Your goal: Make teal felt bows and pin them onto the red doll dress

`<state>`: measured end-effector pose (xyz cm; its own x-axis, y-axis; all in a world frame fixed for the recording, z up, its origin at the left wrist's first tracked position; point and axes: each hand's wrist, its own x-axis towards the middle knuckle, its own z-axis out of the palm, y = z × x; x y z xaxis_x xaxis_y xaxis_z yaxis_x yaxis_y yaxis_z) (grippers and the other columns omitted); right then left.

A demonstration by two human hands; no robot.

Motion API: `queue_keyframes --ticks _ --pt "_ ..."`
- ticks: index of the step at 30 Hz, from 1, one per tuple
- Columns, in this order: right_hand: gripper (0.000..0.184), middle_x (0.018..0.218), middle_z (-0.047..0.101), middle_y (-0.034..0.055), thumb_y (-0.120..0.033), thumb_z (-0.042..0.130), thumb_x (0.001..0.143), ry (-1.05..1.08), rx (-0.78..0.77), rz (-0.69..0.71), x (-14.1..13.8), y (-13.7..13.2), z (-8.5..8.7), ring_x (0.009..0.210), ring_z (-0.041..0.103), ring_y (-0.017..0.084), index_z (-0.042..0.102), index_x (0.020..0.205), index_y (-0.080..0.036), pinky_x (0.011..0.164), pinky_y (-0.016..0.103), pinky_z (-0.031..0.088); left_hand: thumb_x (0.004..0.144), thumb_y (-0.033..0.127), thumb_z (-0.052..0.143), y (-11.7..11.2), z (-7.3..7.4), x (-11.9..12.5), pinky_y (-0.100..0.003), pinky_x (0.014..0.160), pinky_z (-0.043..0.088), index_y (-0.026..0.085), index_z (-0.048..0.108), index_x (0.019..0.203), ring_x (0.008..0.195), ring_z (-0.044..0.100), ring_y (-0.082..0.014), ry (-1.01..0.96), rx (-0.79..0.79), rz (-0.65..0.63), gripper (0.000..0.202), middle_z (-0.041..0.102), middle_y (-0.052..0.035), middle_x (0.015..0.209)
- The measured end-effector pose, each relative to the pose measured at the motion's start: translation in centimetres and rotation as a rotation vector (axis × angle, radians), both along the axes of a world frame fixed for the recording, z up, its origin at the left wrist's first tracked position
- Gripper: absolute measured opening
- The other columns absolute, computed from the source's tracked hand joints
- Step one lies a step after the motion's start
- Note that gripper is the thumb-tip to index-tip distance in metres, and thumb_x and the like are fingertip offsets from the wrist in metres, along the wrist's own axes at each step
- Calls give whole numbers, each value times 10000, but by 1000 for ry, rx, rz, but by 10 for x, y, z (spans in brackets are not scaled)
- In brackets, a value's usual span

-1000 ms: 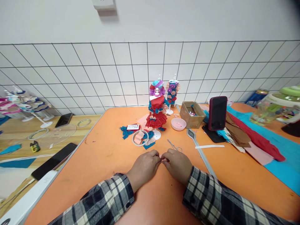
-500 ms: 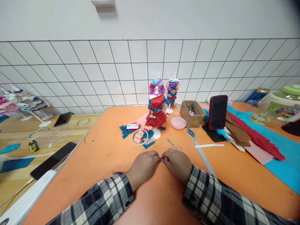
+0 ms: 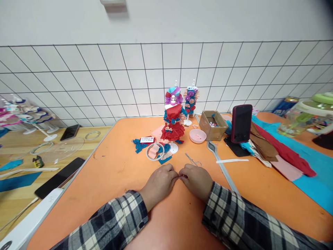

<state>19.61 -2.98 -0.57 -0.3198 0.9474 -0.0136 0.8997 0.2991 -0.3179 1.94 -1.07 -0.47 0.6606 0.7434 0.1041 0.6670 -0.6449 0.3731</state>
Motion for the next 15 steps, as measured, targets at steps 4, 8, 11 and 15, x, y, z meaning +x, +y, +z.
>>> queue_keyframes --ticks 4,8,11,15 --pt "185 849 639 19 -225 513 874 86 23 42 7 4 2 790 589 155 696 847 -228 657 268 360 809 250 601 6 0 -12 -396 921 427 194 530 1219 1069 527 -249 -385 -164 66 420 553 -112 1173" --pt "96 865 619 17 -198 601 826 303 83 216 16 6 4 840 568 140 694 815 -220 750 260 381 796 186 552 19 -3 -22 -357 834 465 168 515 1160 987 568 -213 -763 -583 143 366 569 -102 1105" --pt "49 986 627 16 -200 651 790 430 119 390 19 4 7 920 555 141 692 786 -227 827 264 382 750 195 639 23 -6 -18 -295 758 467 152 537 1100 848 587 -160 -902 -764 218 367 574 -59 982" --pt "45 1083 670 -19 -195 643 777 414 129 521 17 1 7 962 545 159 676 765 -223 848 283 384 743 238 682 20 -9 -4 -259 679 457 138 520 1107 732 588 -126 -985 -960 237 411 592 -31 856"
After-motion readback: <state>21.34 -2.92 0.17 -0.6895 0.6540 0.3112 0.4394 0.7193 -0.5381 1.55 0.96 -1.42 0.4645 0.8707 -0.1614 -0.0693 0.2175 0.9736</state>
